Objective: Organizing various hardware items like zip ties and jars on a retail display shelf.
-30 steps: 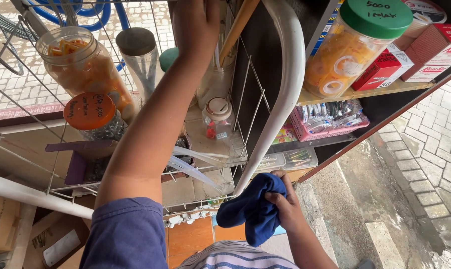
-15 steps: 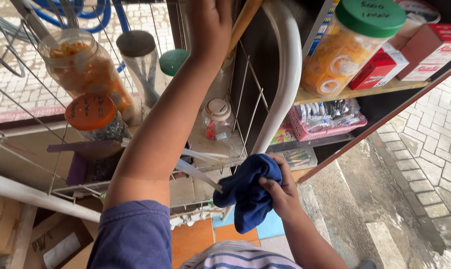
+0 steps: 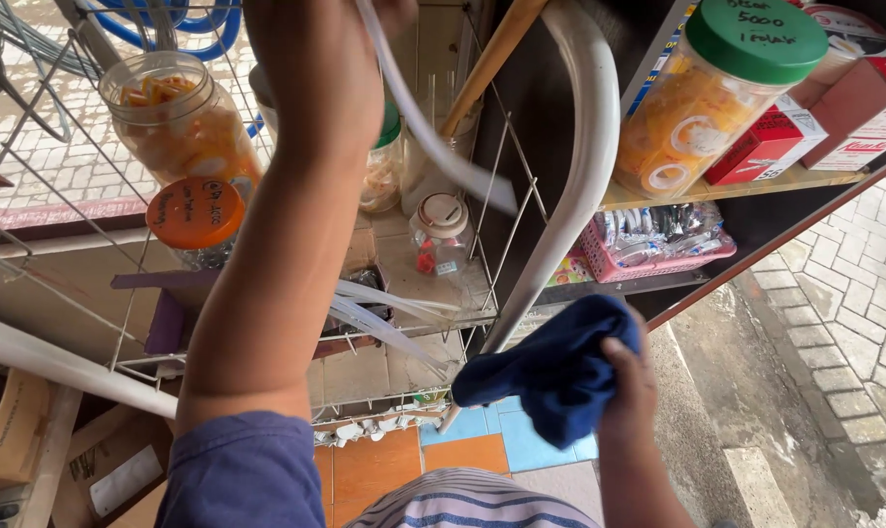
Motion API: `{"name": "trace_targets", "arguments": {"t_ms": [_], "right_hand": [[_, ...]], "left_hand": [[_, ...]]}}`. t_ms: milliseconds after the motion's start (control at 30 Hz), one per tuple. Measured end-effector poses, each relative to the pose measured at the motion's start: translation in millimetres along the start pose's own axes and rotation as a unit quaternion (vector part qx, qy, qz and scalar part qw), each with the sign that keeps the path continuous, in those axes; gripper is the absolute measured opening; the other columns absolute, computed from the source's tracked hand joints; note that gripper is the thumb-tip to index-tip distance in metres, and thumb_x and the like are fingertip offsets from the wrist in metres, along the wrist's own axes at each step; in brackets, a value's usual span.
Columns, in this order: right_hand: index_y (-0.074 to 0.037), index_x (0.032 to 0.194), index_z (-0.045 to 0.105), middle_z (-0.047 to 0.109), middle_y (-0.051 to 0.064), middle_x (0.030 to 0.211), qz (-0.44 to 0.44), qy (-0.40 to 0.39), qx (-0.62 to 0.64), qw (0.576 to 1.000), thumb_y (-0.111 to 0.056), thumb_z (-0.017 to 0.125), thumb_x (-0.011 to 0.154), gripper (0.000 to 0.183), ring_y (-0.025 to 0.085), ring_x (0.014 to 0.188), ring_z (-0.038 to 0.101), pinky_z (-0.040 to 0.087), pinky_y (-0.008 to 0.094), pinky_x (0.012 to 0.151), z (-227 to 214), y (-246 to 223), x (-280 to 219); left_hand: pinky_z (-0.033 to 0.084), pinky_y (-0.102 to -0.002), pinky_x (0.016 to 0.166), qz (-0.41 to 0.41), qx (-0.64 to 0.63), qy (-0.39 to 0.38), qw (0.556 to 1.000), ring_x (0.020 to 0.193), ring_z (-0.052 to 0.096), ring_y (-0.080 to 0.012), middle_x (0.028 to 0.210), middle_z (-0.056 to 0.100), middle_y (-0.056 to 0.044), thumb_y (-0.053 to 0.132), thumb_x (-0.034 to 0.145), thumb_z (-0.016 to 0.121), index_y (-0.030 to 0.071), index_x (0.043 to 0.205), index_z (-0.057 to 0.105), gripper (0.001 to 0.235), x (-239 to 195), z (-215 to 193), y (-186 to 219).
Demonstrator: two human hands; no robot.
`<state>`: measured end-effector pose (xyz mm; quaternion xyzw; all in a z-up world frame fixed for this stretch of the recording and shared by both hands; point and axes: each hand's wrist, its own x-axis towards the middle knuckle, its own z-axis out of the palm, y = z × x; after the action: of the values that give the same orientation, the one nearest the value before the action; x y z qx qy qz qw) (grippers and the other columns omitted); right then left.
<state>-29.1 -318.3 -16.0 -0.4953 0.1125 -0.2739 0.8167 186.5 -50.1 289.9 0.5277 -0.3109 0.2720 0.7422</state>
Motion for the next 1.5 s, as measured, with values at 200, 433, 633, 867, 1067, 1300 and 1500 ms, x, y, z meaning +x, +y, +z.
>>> {"name": "trace_targets", "arguments": {"t_ms": [200, 433, 633, 867, 1067, 1300, 1500], "right_hand": [[-0.014, 0.138, 0.063, 0.072, 0.012, 0.119, 0.081, 0.072, 0.109, 0.988, -0.028, 0.061, 0.090, 0.050, 0.027, 0.108, 0.072, 0.051, 0.047, 0.109, 18, -42, -19], [-0.018, 0.139, 0.047, 0.066, 0.014, 0.128, 0.027, -0.070, 0.013, 0.997, -0.023, 0.071, 0.089, 0.056, 0.027, 0.120, 0.065, 0.049, 0.049, 0.110, 51, 3, -16], [-0.002, 0.126, 0.052, 0.063, 0.012, 0.106, -0.206, -0.208, -0.275, 0.916, -0.008, 0.077, 0.089, 0.045, 0.025, 0.104, 0.064, 0.050, 0.043, 0.097, 56, 16, -23], [-0.005, 0.115, 0.045, 0.071, 0.008, 0.090, -0.174, -0.292, -0.258, 0.904, -0.003, 0.073, 0.092, 0.036, 0.018, 0.081, 0.068, 0.053, 0.036, 0.081, 44, 12, -21], [-0.006, 0.120, 0.050, 0.072, 0.009, 0.090, -0.029, -0.379, -0.176, 0.908, 0.002, 0.074, 0.089, 0.040, 0.016, 0.082, 0.066, 0.053, 0.034, 0.081, 49, 5, -11], [-0.004, 0.108, 0.056, 0.070, 0.007, 0.083, 0.017, -0.346, -0.147, 0.926, -0.001, 0.076, 0.089, 0.028, 0.011, 0.076, 0.063, 0.052, 0.028, 0.075, 64, 14, -9], [-0.004, 0.108, 0.059, 0.071, 0.005, 0.082, 0.056, -0.359, -0.121, 0.924, 0.002, 0.079, 0.085, 0.032, 0.010, 0.077, 0.064, 0.052, 0.028, 0.076, 81, -1, -26]], "left_hand": [[0.064, -0.038, 0.071, -0.223, -0.177, -0.075, 0.956, 0.070, 0.073, -0.0198, 0.075, 0.067, -0.009, 0.038, 0.102, 0.056, 0.009, 0.103, 0.063, 0.030, -145, 10, -26], [0.049, -0.041, 0.107, -0.431, -0.247, 0.000, 0.868, 0.122, 0.059, -0.0187, 0.126, 0.066, -0.009, 0.013, 0.093, 0.078, 0.006, 0.108, 0.073, 0.017, -280, 26, -60], [0.056, -0.026, 0.088, -0.465, -0.293, 0.069, 0.833, 0.106, 0.062, -0.0151, 0.122, 0.065, -0.010, -0.002, 0.085, 0.081, -0.003, 0.096, 0.073, 0.013, -311, 31, -61], [0.057, -0.031, 0.087, -0.459, -0.288, -0.015, 0.841, 0.100, 0.065, -0.0163, 0.116, 0.065, -0.012, 0.004, 0.086, 0.082, -0.003, 0.099, 0.074, 0.016, -327, 7, -82], [0.056, -0.031, 0.090, -0.426, -0.209, 0.021, 0.880, 0.099, 0.069, -0.0152, 0.109, 0.071, -0.012, 0.005, 0.091, 0.077, -0.003, 0.105, 0.072, 0.016, -334, -1, -80], [0.058, -0.035, 0.086, -0.380, -0.218, 0.058, 0.897, 0.088, 0.070, -0.0206, 0.106, 0.074, -0.020, 0.003, 0.095, 0.072, -0.003, 0.106, 0.070, 0.012, -340, -7, -81], [0.054, -0.039, 0.098, -0.356, -0.125, 0.091, 0.921, 0.099, 0.071, -0.0206, 0.098, 0.076, -0.016, 0.010, 0.094, 0.074, 0.002, 0.104, 0.072, 0.012, -328, -24, -76]]}}
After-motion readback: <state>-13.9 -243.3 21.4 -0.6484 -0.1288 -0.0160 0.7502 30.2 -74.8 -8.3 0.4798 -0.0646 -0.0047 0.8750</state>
